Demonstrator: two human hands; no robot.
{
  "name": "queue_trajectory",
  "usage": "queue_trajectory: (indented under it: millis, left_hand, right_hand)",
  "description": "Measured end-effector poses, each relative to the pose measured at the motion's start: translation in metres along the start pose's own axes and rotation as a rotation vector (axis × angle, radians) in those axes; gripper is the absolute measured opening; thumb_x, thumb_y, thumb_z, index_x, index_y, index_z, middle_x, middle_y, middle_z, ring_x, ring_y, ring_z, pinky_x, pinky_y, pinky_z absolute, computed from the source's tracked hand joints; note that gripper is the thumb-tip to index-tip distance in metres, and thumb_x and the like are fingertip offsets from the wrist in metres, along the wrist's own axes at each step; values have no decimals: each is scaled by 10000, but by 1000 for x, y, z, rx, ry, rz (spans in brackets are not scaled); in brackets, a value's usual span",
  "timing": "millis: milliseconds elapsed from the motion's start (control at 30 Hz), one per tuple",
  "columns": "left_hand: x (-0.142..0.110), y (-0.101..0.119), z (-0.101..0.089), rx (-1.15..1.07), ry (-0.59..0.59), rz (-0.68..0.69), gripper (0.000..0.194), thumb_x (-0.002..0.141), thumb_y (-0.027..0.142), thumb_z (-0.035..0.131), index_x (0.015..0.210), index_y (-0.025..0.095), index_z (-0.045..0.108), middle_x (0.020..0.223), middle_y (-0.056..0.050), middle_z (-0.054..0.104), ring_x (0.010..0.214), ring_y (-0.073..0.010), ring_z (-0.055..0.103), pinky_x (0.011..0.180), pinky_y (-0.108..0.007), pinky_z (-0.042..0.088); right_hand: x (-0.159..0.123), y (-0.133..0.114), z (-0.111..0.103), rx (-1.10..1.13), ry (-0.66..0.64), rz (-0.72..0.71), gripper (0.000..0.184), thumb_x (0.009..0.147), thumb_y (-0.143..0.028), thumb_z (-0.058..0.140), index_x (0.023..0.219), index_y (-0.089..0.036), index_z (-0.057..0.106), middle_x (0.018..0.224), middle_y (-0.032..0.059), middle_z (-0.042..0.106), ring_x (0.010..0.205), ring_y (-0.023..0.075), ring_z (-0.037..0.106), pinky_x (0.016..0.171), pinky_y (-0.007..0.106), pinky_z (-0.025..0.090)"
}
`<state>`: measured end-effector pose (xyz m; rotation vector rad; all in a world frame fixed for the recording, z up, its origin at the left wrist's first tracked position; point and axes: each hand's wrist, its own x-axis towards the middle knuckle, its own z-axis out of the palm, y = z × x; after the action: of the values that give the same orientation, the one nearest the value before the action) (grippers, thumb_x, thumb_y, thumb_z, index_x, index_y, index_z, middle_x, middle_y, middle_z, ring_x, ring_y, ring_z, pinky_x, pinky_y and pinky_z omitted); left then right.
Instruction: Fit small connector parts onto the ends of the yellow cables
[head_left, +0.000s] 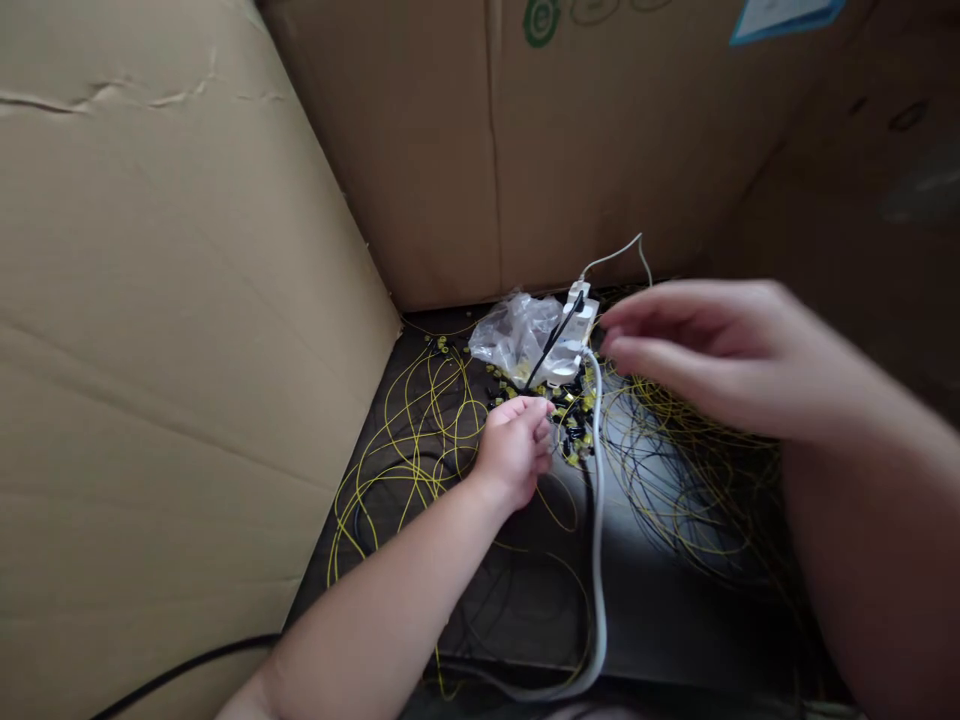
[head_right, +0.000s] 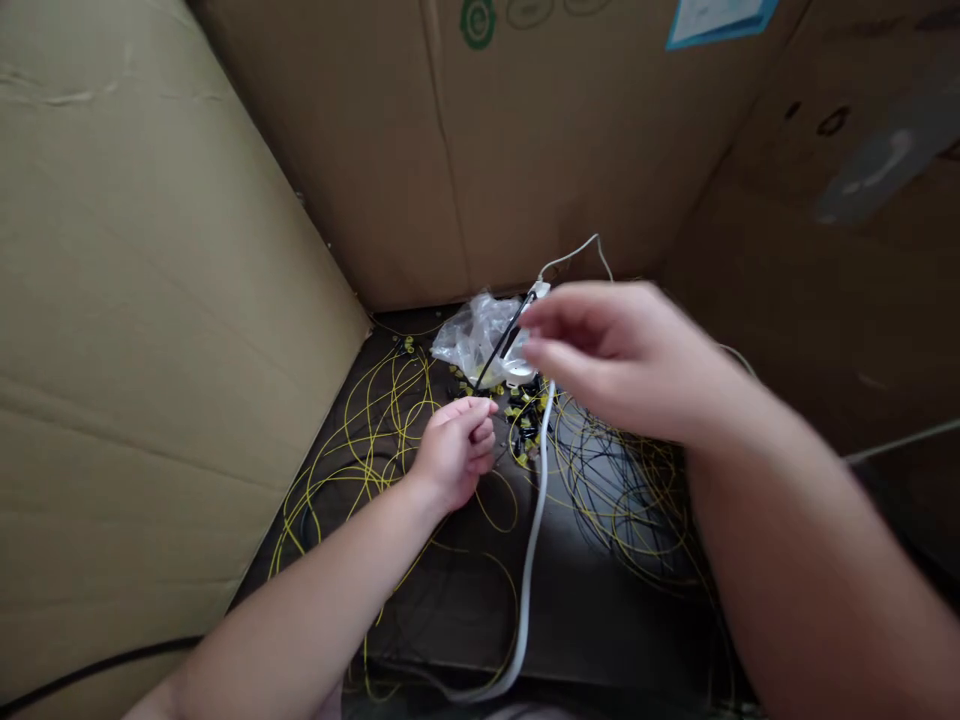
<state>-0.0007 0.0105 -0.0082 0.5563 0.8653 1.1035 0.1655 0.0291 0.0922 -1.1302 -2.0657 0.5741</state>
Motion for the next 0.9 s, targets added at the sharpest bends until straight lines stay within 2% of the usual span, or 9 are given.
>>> queue_trajectory:
  millis: [67, 133, 200, 300, 500, 700, 900]
  left_hand:
    - [1, 0, 1, 2, 93, 29, 105, 715, 239, 568, 738, 165, 497, 478, 84, 305, 347, -22, 205, 326, -149, 94]
    - [2, 0, 1, -10, 150, 36, 120, 701, 244, 576, 733, 165, 492, 476, 86, 306, 343, -18, 196, 328, -153, 87]
    - [3, 1, 1, -31, 165, 36, 142, 689, 254, 589, 732, 163, 490, 472, 91, 295, 341, -14, 176, 331, -156, 84]
    - [3, 3, 0, -56, 177, 33, 169, 671, 261, 611, 735, 160, 491, 468, 97, 277, 343, -11, 163, 335, -161, 81]
    - [4, 6, -1, -67, 176, 11, 172, 668, 254, 614, 733, 157, 489, 466, 95, 288, 341, -12, 175, 341, -165, 84]
    - [5, 5, -2, -56, 164, 6, 154, 675, 246, 601, 732, 153, 492, 463, 92, 297, 337, -12, 178, 340, -167, 87]
    - [4, 7, -1, -52, 163, -2, 139, 686, 243, 589, 724, 155, 489, 459, 93, 282, 336, -15, 176, 339, -170, 85]
  right_hand:
    - [5, 11, 14, -128, -125, -34, 184, 795, -289, 557, 903, -156, 626, 695, 15, 596, 561, 86, 498, 510, 198, 384]
    - [7, 25, 29, -240, -286, -105, 150, 791, -242, 531, 854, -162, 642, 680, 16, 601, 576, 91, 507, 541, 203, 376]
    - [6, 37, 42, -275, -430, -180, 136, 774, -190, 519, 797, -162, 651, 691, 24, 610, 614, 99, 524, 589, 208, 380]
    - [3, 48, 52, -282, -551, -223, 143, 743, -135, 513, 764, -165, 652, 723, 32, 616, 666, 108, 538, 642, 211, 384]
    - [-3, 55, 61, -373, -662, -172, 163, 707, -119, 524, 768, -171, 666, 781, 45, 625, 716, 126, 545, 675, 219, 379]
    - [-4, 56, 66, -438, -693, -132, 192, 704, -127, 509, 769, -190, 678, 775, 46, 635, 716, 134, 543, 675, 224, 374]
    - [-4, 54, 67, -457, -710, -165, 201, 694, -142, 515, 791, -198, 683, 815, 44, 629, 724, 138, 546, 653, 224, 365]
